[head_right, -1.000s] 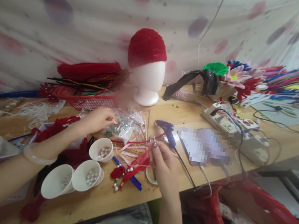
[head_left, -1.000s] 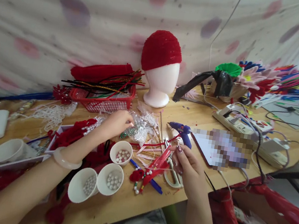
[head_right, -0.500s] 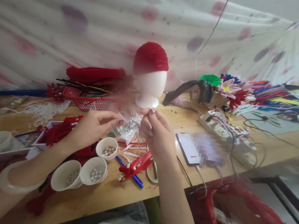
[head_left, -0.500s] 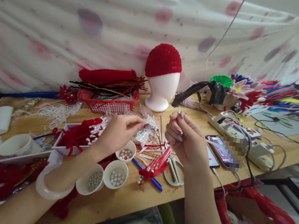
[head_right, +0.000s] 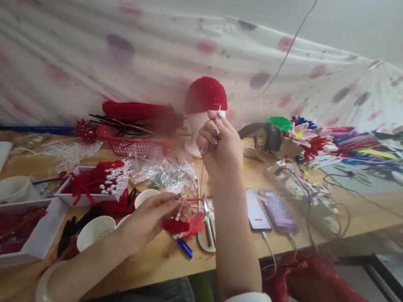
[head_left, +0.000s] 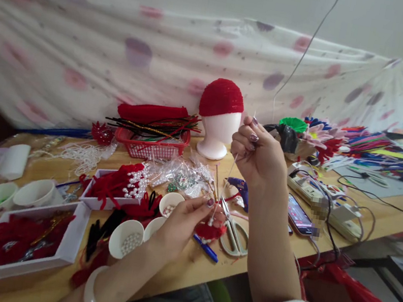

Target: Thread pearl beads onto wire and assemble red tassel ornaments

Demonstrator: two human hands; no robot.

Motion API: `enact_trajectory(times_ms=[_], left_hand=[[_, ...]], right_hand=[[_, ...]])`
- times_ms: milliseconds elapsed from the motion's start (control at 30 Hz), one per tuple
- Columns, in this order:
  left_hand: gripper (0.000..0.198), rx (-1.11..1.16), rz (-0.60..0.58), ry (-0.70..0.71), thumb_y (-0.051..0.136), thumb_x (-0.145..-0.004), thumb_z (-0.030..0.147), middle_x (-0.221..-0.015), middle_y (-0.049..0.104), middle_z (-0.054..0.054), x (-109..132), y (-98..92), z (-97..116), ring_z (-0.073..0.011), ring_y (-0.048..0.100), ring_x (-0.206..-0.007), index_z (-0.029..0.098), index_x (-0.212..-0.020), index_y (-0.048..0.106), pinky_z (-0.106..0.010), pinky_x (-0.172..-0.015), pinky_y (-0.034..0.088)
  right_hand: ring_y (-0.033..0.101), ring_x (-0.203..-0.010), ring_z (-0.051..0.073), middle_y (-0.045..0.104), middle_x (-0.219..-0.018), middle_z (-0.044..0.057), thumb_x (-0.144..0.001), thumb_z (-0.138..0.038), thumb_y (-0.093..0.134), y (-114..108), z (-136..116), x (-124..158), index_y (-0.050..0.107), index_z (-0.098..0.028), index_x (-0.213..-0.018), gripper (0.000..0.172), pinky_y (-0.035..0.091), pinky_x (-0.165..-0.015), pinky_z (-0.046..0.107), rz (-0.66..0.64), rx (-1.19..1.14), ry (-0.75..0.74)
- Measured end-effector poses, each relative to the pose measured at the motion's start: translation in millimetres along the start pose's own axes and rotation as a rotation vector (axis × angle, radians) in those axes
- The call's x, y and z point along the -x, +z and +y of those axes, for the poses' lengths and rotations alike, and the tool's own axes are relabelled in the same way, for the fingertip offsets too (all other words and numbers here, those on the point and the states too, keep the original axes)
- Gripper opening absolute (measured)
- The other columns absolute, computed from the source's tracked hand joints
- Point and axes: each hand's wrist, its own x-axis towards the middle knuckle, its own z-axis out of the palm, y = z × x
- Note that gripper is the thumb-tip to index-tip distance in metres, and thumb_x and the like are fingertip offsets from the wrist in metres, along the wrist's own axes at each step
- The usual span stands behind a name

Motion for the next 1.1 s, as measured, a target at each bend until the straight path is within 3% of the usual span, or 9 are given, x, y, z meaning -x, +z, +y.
enact_trajectory(times_ms=[100, 300, 500, 600, 667, 767, 900, 967, 1100], left_hand=[[0.036, 0.062, 0.005, -0.04, 0.087, -0.067, 0.045, -0.072, 0.074, -0.008, 3.4, 0.2, -10.9, -0.0183, 0.07, -0.066, 0.013, -0.075, 0.071, -0.029, -0.065, 0.056], [0.016, 0.276, -0.016, -0.139, 0.08, -0.078, 0.025, -0.082, 0.077, -0.012, 9.2, 0.9, -21.3, -0.0244, 0.075, -0.084, 0.013, -0.076, 0.07, -0.034, -0.076, 0.062], [0.017, 0.303, -0.014, -0.129, 0.083, -0.074, 0.025, -0.083, 0.077, -0.012, 8.8, 0.6, -19.7, -0.0232, 0.075, -0.083, 0.012, -0.075, 0.072, -0.033, -0.075, 0.062], [0.028, 0.192, -0.001, -0.052, 0.087, -0.071, 0.038, -0.083, 0.077, -0.01, 7.8, -0.9, -21.8, -0.0226, 0.074, -0.078, 0.014, -0.077, 0.074, -0.032, -0.071, 0.06], [0.028, -0.004, 0.03, 0.049, 0.082, -0.076, 0.044, -0.081, 0.078, -0.01, 8.0, -3.5, -22.4, -0.0235, 0.073, -0.078, 0.016, -0.077, 0.076, -0.033, -0.073, 0.059], [0.015, -0.459, 0.165, 0.329, 0.071, -0.087, 0.032, -0.09, 0.08, -0.009, 11.6, -10.1, -18.9, -0.0267, 0.073, -0.09, 0.022, -0.086, 0.081, -0.038, -0.088, 0.056], [0.023, -0.851, 0.244, 0.65, 0.063, -0.091, 0.021, -0.103, 0.08, -0.009, 21.7, -19.9, -7.6, -0.0278, 0.072, -0.099, 0.028, -0.101, 0.082, -0.04, -0.096, 0.053], [0.02, -0.866, 0.244, 0.646, 0.066, -0.09, 0.023, -0.096, 0.08, -0.008, 26.9, -24.7, -1.8, -0.0267, 0.073, -0.092, 0.029, -0.098, 0.083, -0.039, -0.089, 0.056], [0.007, -0.681, 0.3, 0.434, 0.078, -0.082, 0.03, -0.089, 0.081, -0.005, 34.6, -37.6, 4.8, -0.026, 0.074, -0.086, 0.032, -0.084, 0.084, -0.034, -0.079, 0.059]], right_hand=[[0.015, -0.045, 0.01, 0.019, -0.061, -0.009, -0.103, -0.008, 0.035, -2.9, 5.4, -4.2, 0.054, -0.021, -0.073, 0.038, 0.021, -0.04, 0.02, 0.052, -0.028, 0.039], [0.014, -0.045, 0.01, 0.02, -0.059, -0.009, -0.103, -0.007, 0.031, -9.9, 12.5, -8.7, 0.052, -0.021, -0.071, 0.041, 0.02, -0.04, 0.02, 0.108, -0.038, 0.083], [0.014, -0.045, 0.011, 0.019, -0.06, -0.009, -0.102, -0.009, 0.037, -16.7, 16.7, -11.3, 0.05, -0.022, -0.072, 0.036, 0.021, -0.039, 0.021, 0.098, 0.015, 0.063], [0.015, -0.045, 0.01, 0.019, -0.059, -0.009, -0.098, -0.014, 0.05, -20.6, 15.8, -9.4, 0.052, -0.023, -0.072, 0.028, 0.021, -0.039, 0.022, 0.072, 0.044, 0.054], [0.014, -0.045, 0.01, 0.018, -0.059, -0.009, -0.096, -0.019, 0.056, -23.7, 12.9, -4.9, 0.057, -0.023, -0.073, 0.023, 0.018, -0.039, 0.023, 0.048, 0.079, 0.053], [0.012, -0.046, 0.01, 0.018, -0.057, -0.009, -0.089, -0.026, 0.065, -27.7, 6.4, 7.3, 0.067, -0.022, -0.08, 0.01, 0.012, -0.039, 0.024, 0.014, 0.133, 0.031], [0.013, -0.047, 0.009, 0.022, -0.056, -0.009, -0.083, -0.03, 0.074, -32.2, 2.8, 31.3, 0.073, -0.021, -0.086, 0.01, 0.009, -0.043, 0.025, 0.041, 0.167, -0.032], [0.017, -0.047, 0.009, 0.026, -0.055, -0.008, -0.085, -0.034, 0.075, -36.3, 8.7, 46.6, 0.073, -0.021, -0.084, 0.013, 0.011, -0.044, 0.025, 0.085, 0.223, -0.046], [0.032, -0.051, 0.012, 0.039, -0.058, -0.005, -0.093, -0.042, 0.067, -46.6, 36.8, 85.6, 0.074, -0.022, -0.093, 0.021, 0.022, -0.047, 0.026, 0.103, 0.43, 0.047]])
